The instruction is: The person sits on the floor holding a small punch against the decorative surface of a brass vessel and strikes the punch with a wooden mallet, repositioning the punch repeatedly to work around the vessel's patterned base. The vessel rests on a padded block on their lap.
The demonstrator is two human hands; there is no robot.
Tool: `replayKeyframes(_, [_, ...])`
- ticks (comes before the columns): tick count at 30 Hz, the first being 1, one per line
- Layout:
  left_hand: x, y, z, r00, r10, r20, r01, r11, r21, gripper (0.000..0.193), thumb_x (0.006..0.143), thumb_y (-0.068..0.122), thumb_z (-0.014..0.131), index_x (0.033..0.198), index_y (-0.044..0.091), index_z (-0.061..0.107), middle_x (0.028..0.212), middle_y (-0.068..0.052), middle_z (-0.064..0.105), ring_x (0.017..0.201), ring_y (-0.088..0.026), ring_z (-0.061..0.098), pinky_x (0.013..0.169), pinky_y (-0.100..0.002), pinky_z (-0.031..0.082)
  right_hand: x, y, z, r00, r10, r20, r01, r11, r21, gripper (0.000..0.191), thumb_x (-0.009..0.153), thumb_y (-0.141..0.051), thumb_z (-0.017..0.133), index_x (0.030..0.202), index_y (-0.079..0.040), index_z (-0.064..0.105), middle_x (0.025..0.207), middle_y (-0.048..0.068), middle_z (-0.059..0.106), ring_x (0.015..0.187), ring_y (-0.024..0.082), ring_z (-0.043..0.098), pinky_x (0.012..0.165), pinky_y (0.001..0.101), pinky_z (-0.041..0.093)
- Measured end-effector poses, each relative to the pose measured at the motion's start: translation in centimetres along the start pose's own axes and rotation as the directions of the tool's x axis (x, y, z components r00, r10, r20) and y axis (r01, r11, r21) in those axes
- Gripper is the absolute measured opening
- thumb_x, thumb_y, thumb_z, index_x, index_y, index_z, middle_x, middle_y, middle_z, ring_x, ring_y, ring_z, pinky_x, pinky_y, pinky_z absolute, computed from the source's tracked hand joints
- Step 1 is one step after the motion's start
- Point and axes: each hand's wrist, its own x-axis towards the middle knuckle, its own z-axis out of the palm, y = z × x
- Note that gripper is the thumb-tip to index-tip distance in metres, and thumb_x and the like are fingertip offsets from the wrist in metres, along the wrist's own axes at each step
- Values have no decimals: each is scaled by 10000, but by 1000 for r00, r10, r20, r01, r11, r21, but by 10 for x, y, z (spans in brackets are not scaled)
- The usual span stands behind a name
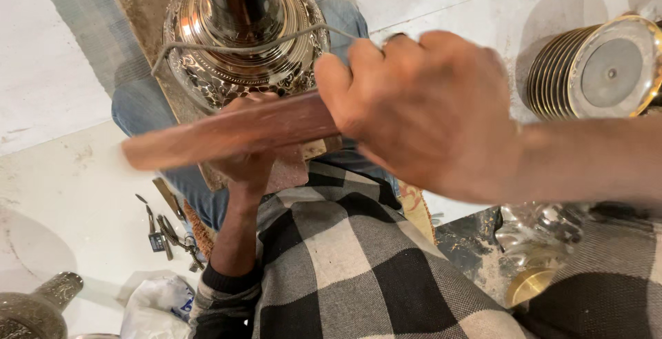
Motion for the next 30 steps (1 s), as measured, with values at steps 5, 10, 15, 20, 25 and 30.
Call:
replayKeyframes(5, [11,20,-9,975,147,-165,-96,954,286,162,952,60,697,1095,-14,677,975,-172,748,802,-247,723,761,-395,629,-26,3,40,987,99,-125,-46,929,368,181,857,-102,765,978,-60,637,694,1,597,442,107,463,369,271,324])
replayKeyframes(10, [42,43,-9,995,100,-18,-99,993,67,186,1094,-28,604,1277,-13,637,1063,-130,768,859,-248,804,694,-275,679,-48,-30,124,857,504,-106,-20,237,971,225,830,-72,774,1008,-39,641,690,-16,617,499,64,532,445,256,394])
replayKeyframes(15, [95,42,0,801,24,598,-194,955,223,481,878,-108,497,1337,-43,624,1064,-163,791,462,-122,625,470,-254,609,-76,-87,182,618,778,116,-200,13,980,142,869,-41,812,926,-23,684,755,31,684,635,92,627,577,271,506])
replayKeyframes(20, [126,44,7,627,-63,776,-412,819,399,670,807,-156,514,1373,173,656,1142,-138,773,548,-116,648,420,-241,549,-96,-109,188,465,856,227,-357,-54,933,181,843,-75,844,907,-4,690,744,38,665,639,96,604,584,277,492])
replayKeyframes(25, [134,55,10,337,-292,895,-568,695,441,654,964,-62,571,1474,345,596,755,-48,770,463,-97,609,399,-215,506,-102,-109,186,466,860,209,-345,-41,938,181,848,-100,826,940,-5,702,778,35,687,669,92,635,627,267,528])
replayKeyframes(30, [144,57,16,294,-124,948,-657,694,294,668,866,-105,629,1445,227,613,666,-79,720,429,-88,612,335,-218,487,-101,-103,186,490,845,212,-360,-25,932,179,839,-88,841,926,2,713,732,37,688,642,95,639,623,264,526])
